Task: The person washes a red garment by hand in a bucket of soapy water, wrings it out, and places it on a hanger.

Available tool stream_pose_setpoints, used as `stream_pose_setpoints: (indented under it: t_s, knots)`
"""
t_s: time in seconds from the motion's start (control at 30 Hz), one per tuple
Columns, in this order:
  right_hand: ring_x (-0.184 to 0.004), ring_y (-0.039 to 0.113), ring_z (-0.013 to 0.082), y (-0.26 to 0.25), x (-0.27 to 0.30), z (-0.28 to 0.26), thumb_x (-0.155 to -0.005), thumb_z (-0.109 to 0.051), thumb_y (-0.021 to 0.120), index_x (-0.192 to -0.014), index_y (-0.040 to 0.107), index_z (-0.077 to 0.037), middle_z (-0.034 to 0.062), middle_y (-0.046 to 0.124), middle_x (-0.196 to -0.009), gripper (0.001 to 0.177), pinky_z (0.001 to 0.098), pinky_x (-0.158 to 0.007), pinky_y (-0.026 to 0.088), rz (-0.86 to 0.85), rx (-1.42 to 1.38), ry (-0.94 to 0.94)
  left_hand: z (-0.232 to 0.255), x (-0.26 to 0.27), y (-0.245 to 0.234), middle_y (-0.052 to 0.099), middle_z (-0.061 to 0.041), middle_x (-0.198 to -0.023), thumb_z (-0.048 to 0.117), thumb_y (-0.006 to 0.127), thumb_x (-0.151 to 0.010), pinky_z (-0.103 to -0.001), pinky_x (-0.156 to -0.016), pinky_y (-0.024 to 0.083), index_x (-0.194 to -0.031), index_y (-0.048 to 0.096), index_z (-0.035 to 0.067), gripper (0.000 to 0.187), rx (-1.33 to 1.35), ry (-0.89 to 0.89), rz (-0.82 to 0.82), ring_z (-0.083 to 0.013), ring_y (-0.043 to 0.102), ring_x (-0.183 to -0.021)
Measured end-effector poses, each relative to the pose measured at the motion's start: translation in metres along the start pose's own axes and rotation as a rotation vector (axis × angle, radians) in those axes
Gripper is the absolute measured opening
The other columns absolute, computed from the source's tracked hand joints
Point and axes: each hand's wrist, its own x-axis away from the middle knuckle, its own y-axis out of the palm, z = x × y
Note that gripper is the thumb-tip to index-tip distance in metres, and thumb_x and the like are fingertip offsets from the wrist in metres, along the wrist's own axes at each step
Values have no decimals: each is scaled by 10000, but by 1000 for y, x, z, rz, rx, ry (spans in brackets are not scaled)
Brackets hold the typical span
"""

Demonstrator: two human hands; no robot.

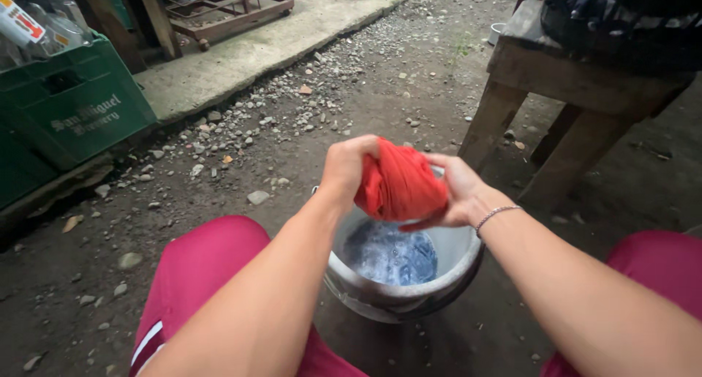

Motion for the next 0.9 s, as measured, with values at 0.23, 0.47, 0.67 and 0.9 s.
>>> stream_pose_setpoints:
  t_s: [0.23, 0.47, 0.67, 0.9]
  knots:
    - [-981, 713, 315, 2, -9, -6, -882, -717, 419, -1258, 666, -20, 184, 745, -1247, 830, 551, -849, 529, -606, 157, 314, 50, 18, 24, 778, -117, -794, 258, 747, -650, -335, -719, 591, -932, 804, 11, 379, -795, 205, -497, -176, 722, -726]
    - [-764, 739, 247, 10, -42, 0, -978, -435, 531, -1002, 673, -96, 117, 742, -909, 368, 389, -670, 611, -124, -6, -46, 51, 46, 32, 788, -104, -840, 340, 709, -699, -343, -752, 593, -933, 791, 71, 366, -581, 320, -99, -209, 748, -786]
    - [-684, 720, 255, 16, -53, 7, -959, -307, 518, -953, 693, -76, 87, 736, -859, 290, 446, -635, 602, 35, -161, -375, 46, 54, 52, 778, -161, -900, 400, 712, -693, -419, -797, 557, -912, 815, 114, 374, -629, -20, 459, -332, 751, -869]
    - [-597, 688, 226, 20, -28, 22, -791, -369, 780, -703, 749, -39, 129, 711, -688, 343, 418, -598, 537, 821, 634, -769, 24, 42, 53, 771, -204, -972, 370, 741, -657, -423, -880, 547, -893, 813, 49, 404, -516, -253, 590, -348, 746, -946]
